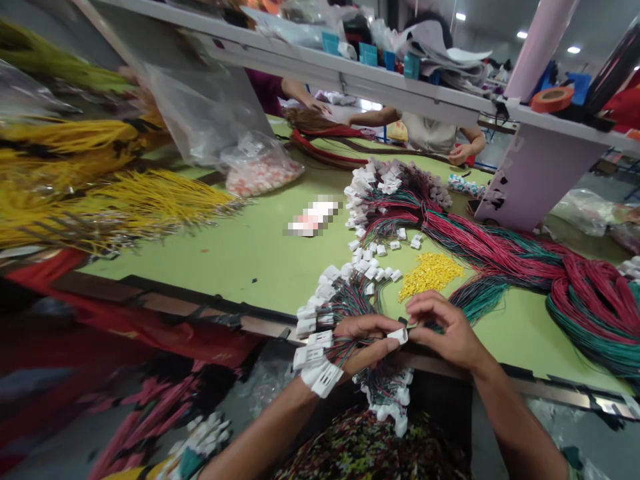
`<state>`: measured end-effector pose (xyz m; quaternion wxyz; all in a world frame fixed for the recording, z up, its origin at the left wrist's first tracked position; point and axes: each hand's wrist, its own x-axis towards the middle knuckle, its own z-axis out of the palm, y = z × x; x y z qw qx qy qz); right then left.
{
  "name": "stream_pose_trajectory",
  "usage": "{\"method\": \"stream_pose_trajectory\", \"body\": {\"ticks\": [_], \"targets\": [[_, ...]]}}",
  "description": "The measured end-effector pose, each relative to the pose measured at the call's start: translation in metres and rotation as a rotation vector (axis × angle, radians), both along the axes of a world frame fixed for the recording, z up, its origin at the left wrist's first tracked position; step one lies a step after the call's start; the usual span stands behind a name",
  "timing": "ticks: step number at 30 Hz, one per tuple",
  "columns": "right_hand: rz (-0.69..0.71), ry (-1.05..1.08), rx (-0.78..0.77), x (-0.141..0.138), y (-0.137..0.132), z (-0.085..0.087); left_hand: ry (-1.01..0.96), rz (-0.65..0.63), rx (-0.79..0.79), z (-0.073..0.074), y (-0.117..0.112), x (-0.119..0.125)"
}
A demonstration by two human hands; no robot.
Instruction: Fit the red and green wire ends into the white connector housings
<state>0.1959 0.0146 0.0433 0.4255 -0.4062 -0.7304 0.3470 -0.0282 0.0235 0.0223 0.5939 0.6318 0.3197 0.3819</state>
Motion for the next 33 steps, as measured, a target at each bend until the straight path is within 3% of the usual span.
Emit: {"method": "stream_pose_trajectory", "body": {"ticks": [3, 5, 7, 10, 16, 33], "targets": [[-0.130, -0.156, -0.046, -0.001, 0.022, -0.016, -0.065, 0.040, 0.206, -0.010, -0.007, 0.001], [-0.128, -0.345, -0.038, -0.006, 0.034, -0.024, -0.167, 0.053, 0.357, -0.020, -0.010, 0.004], [-0.111, -0.450, -0.030, -0.013, 0.043, -0.030, -0.185, 0.060, 0.406, -0.028, -0.010, 0.008], [-0.122, -0.515, -0.025, -0.023, 0.052, -0.036, -0.180, 0.100, 0.419, -0.034, -0.010, 0.013], [-0.138, -0.604, -0.008, -0.023, 0.065, -0.041, -0.165, 0.095, 0.412, -0.031, -0.009, 0.012], [-0.082, -0.486, -0.029, 0.001, 0.050, -0.042, -0.071, 0.092, 0.364, -0.031, -0.010, 0.008]]}}
